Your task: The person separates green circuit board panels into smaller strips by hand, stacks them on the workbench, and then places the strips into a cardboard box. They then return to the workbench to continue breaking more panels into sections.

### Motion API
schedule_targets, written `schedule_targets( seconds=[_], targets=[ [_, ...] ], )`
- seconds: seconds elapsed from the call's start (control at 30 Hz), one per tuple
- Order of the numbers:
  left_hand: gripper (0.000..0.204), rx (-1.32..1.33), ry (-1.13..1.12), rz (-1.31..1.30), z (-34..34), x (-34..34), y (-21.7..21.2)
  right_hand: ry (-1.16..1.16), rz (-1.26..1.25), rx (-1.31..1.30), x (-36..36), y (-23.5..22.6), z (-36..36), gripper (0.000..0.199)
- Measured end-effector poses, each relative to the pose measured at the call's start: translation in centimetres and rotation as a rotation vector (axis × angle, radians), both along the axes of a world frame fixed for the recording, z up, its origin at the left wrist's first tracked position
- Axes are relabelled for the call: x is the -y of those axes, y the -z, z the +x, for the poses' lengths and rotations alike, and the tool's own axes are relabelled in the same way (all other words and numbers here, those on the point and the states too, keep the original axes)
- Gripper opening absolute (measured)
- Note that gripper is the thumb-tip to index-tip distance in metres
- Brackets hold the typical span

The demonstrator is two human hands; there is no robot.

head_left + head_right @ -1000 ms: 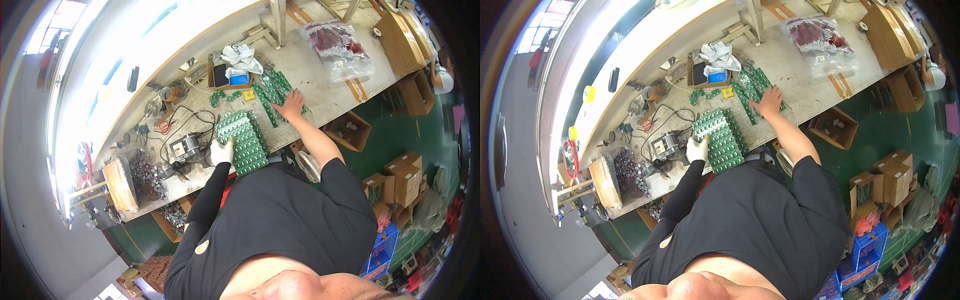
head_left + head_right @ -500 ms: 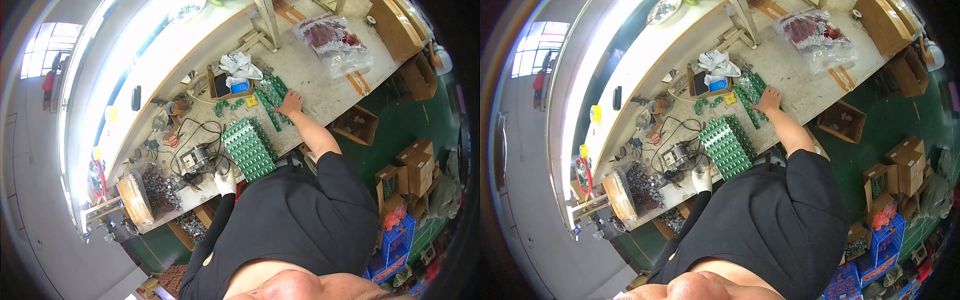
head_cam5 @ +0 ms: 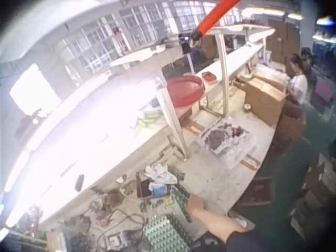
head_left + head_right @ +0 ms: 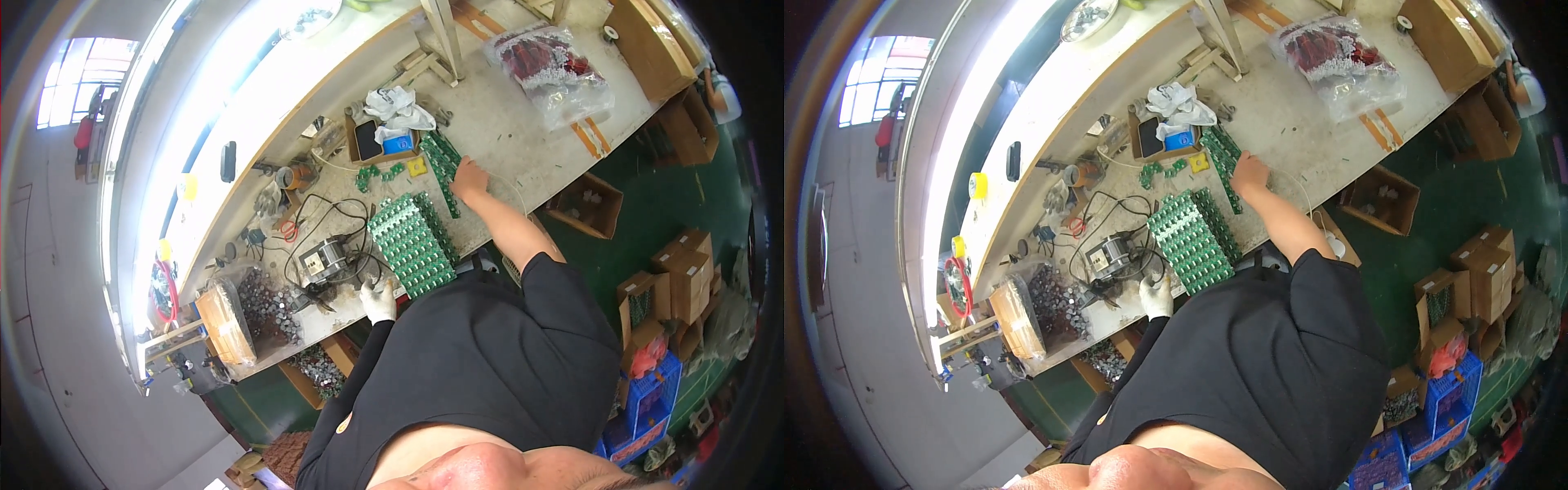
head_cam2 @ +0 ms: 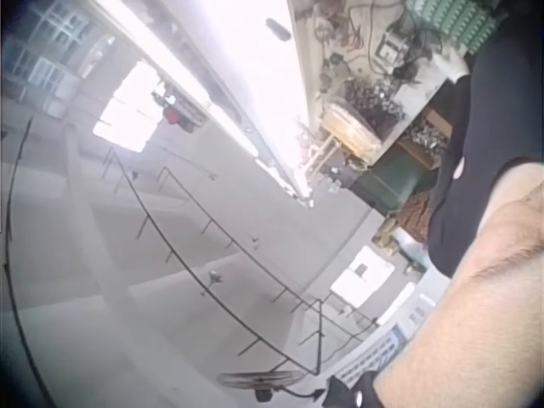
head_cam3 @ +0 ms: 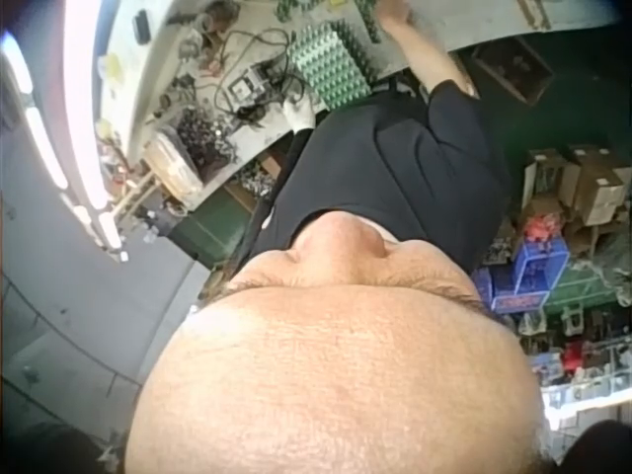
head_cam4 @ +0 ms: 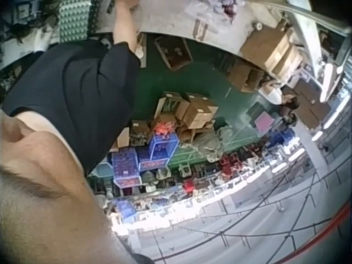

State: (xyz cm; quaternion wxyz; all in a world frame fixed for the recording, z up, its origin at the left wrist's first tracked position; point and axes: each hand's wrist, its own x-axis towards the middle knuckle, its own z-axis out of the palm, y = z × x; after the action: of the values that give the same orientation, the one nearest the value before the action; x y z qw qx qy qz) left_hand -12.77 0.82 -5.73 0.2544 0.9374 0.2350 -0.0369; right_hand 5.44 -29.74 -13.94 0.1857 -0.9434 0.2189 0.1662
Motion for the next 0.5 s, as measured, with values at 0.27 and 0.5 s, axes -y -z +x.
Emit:
schedule_targets(
  seconds=[0.27,0.5],
  targets=[
    [0.033,0.267,0.425,-0.359,5.6,7.7,-6.4,0.115,0.221,-0.057,0.9,-1.2,-0.5,0.080],
    [0.079,-0.429,0.323,-0.535,15.0,22.1,0.1,0.149,0.327,-0.031,2.7,0.5,-1.1,0.070]
  ],
)
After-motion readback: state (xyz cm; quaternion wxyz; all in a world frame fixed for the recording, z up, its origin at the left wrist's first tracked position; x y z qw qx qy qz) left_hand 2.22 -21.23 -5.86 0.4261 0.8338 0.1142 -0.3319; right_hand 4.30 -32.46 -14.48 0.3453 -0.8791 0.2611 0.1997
